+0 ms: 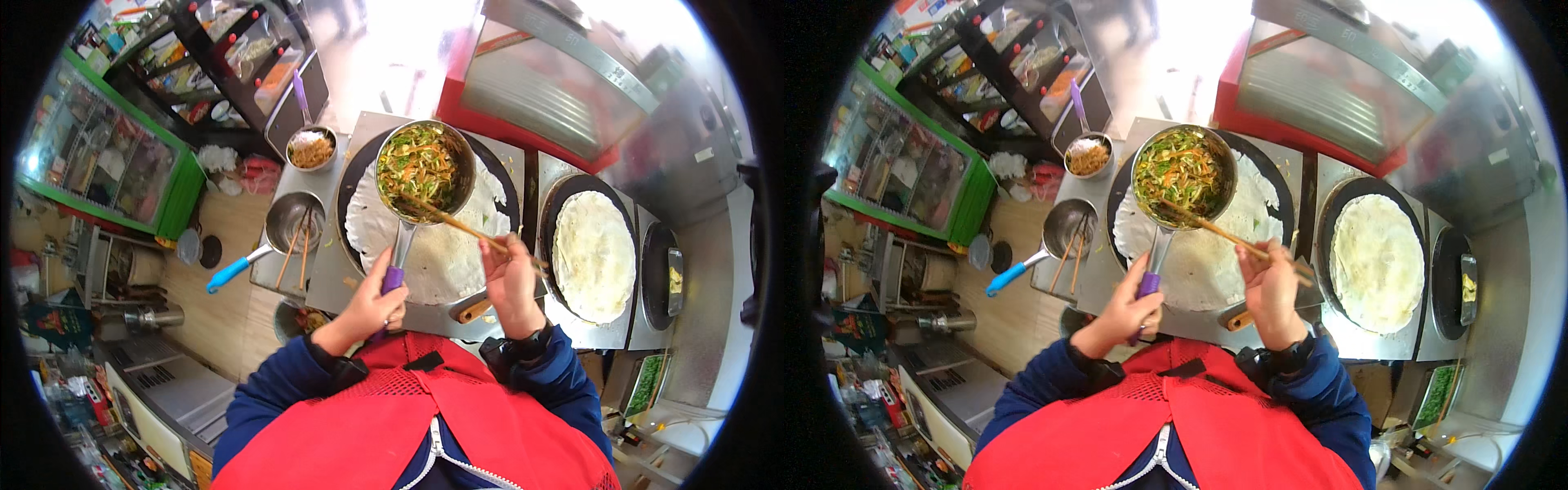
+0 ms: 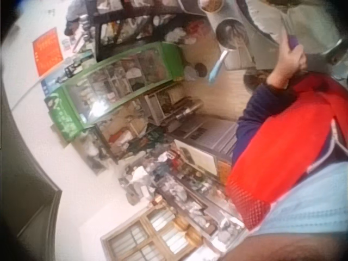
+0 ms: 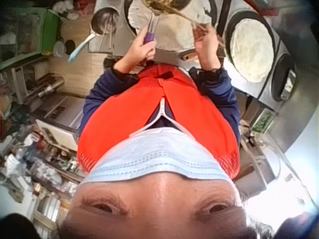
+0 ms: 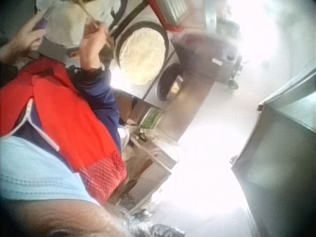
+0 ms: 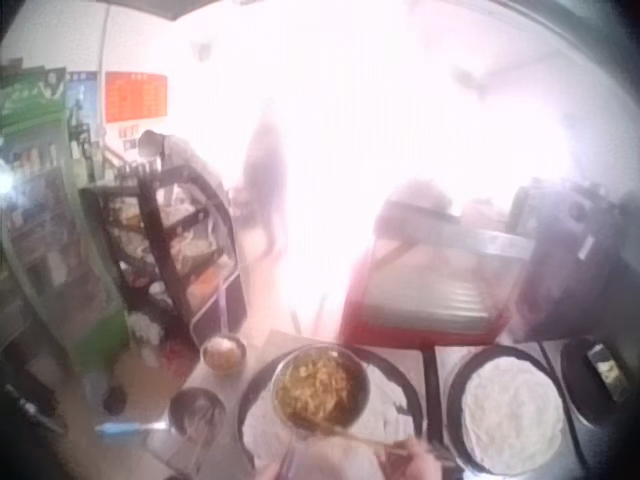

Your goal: The person places a thin crepe on a flat griddle, adds fried egg pieces, then spoons seasonings and oil into a pan of mixed vegetables. The seasoned vegetables are poured onto the crepe and spread evenly with chopsticks.

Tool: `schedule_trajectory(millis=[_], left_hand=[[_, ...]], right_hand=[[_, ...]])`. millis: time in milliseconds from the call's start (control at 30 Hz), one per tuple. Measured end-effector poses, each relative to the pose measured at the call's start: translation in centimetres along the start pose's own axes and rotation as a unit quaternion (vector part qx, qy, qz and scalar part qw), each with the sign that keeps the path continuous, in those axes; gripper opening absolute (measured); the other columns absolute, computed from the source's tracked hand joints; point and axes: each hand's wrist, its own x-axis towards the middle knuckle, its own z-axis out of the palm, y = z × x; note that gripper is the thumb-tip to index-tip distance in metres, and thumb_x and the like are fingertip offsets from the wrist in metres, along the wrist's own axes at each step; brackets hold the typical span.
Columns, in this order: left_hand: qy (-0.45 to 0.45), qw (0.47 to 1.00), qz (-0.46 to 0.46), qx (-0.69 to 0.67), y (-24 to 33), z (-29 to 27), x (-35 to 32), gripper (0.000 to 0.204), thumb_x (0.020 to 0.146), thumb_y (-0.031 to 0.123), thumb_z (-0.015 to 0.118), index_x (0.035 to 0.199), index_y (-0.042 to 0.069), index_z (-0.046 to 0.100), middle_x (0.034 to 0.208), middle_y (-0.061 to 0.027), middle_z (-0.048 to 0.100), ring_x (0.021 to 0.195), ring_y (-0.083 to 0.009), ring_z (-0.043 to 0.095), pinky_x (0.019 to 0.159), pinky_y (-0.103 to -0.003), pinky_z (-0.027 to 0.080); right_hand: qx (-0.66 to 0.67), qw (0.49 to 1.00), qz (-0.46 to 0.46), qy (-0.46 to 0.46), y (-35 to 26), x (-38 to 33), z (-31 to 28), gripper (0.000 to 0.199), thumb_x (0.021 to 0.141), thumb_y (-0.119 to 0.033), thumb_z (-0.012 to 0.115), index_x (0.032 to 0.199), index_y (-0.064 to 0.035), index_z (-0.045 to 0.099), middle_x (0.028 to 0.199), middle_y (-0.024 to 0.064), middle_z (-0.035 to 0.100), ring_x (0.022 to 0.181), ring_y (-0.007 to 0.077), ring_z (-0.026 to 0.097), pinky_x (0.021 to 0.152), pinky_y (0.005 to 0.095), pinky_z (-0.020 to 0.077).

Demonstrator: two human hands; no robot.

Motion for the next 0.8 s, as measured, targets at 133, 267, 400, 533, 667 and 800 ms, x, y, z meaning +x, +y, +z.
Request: schedule_trajectory(millis=[133, 267, 400, 533, 667, 800], left_hand=[[0.075, 0.981, 0.126, 0.125, -4.2, -0.2, 3.3, 0.075, 0.095, 0.001, 0.047, 0.154, 0.016, 0.005, 0.074, -0.0034, 0.046, 0.051, -0.0105, 0.044, 0.049, -0.030, 0.041], [0.133, 0.931, 0.218, 0.260, -5.6, -0.8, 5.2, 0.073, 0.093, 0.004, 0.051, 0.153, 0.006, 0.011, 0.082, -0.0071, 0.054, 0.055, -0.0104, 0.048, 0.052, -0.028, 0.043], [0.151, 0.943, 0.183, 0.234, -5.2, -0.4, 4.9, 0.074, 0.091, 0.002, 0.051, 0.153, 0.006, 0.012, 0.081, -0.0047, 0.054, 0.056, -0.0093, 0.048, 0.051, -0.026, 0.041], [0.127, 0.964, 0.145, 0.184, -3.8, 0.9, 3.3, 0.076, 0.090, -0.001, 0.050, 0.154, 0.012, 0.011, 0.072, 0.0005, 0.046, 0.051, -0.0077, 0.043, 0.047, -0.025, 0.038], [0.077, 0.991, 0.028, 0.106, -0.8, 1.7, 1.7, 0.081, 0.091, -0.004, 0.047, 0.155, 0.021, 0.005, 0.063, 0.0020, 0.039, 0.046, -0.0075, 0.039, 0.042, -0.026, 0.035], [0.045, 0.991, -0.045, 0.120, 2.2, 0.7, 0.6, 0.083, 0.092, -0.004, 0.047, 0.155, 0.027, 0.003, 0.062, 0.0012, 0.039, 0.046, -0.0080, 0.038, 0.042, -0.027, 0.035]], right_hand=[[0.092, 0.991, 0.087, 0.049, 3.0, 2.9, 0.4, 0.020, 0.099, -0.016, 0.048, 0.098, 0.0037, 0.046, 0.100, 0.0217, 0.058, 0.093, 0.0347, 0.065, 0.081, 0.0366, 0.0597], [0.063, 0.998, 0.009, 0.010, 2.5, 6.5, 2.5, 0.017, 0.098, -0.014, 0.047, 0.097, 0.0027, 0.044, 0.096, 0.0198, 0.057, 0.088, 0.0357, 0.066, 0.080, 0.0398, 0.0601], [-0.057, 0.992, -0.108, 0.014, -0.8, 9.4, 5.5, 0.018, 0.097, -0.015, 0.050, 0.095, 0.0020, 0.043, 0.093, 0.0199, 0.058, 0.074, 0.0352, 0.069, 0.065, 0.0415, 0.0625], [-0.232, 0.951, -0.200, -0.038, -4.4, 10.3, 9.4, 0.018, 0.096, -0.017, 0.056, 0.093, -0.0008, 0.049, 0.077, 0.0163, 0.064, 0.067, 0.0274, 0.070, 0.058, 0.0355, 0.0607], [-0.481, 0.810, -0.316, -0.113, -5.8, 9.0, 14.2, 0.018, 0.095, -0.020, 0.062, 0.093, -0.0023, 0.060, 0.069, 0.0067, 0.063, 0.061, 0.0147, 0.065, 0.053, 0.0266, 0.0534], [-0.680, 0.452, -0.499, -0.289, -5.1, 5.3, 17.2, 0.011, 0.087, -0.016, 0.060, 0.097, -0.0105, 0.064, 0.082, 0.0146, 0.068, 0.073, 0.0339, 0.067, 0.065, 0.0382, 0.0531]])
